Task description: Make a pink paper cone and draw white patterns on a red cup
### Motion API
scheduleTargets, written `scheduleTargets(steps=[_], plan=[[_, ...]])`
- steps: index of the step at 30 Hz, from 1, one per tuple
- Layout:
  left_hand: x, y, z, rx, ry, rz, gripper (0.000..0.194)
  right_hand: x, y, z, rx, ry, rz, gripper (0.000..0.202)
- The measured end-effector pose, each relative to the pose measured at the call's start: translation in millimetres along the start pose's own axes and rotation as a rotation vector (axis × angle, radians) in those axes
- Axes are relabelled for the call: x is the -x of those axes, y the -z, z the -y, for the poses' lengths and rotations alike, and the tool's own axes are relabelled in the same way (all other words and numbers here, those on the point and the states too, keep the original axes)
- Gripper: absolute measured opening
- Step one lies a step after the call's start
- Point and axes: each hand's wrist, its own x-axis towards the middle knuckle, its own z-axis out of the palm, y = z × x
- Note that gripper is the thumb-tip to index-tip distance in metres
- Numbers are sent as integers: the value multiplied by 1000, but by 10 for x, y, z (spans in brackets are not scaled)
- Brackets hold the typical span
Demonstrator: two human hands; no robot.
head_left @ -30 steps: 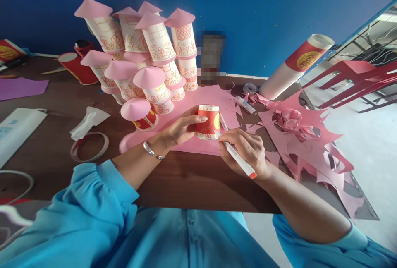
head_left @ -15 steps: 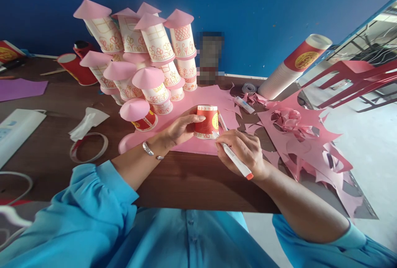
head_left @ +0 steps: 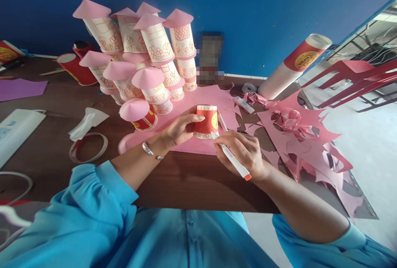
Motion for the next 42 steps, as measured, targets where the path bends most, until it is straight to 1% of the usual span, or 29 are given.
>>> scheduleTargets(steps=[3, 6, 9, 17, 22, 27, 32, 34, 38, 40, 42], plan=[[4, -11, -7, -5, 2, 8, 52, -1, -2, -2, -4, 9, -4, 18], [10, -24, -11, 17, -26, -7, 45, -3, -9, -4, -6, 15, -2, 21], [10, -38, -12, 33, -44, 1, 39, -1, -18, -6, -10, 4, 2, 21], [9, -34, -5, 45, -33, -12, 42, -6, -6, -7, 6, 0, -14, 17], [-5, 0, 33, 134, -44, -28, 38, 12, 9, -28, 30, -11, -28, 19], [-24, 18, 47, 161, -30, -10, 43, 27, -33, -10, -8, 0, -31, 23], [19, -37, 2, 69, -36, -11, 58, 9, -62, 14, -3, 33, -30, 15], [49, -59, -23, 31, -17, -37, 61, 1, -61, 18, -19, 49, -16, 14], [71, -54, -35, 24, 25, -112, 69, 0, -59, 21, -53, 66, -9, 19], [51, -36, -20, 66, 10, -128, 68, 4, -60, 18, -52, 66, -26, 19], [19, -23, -6, 114, -23, -116, 58, 5, -61, 10, -45, 52, -54, 17]])
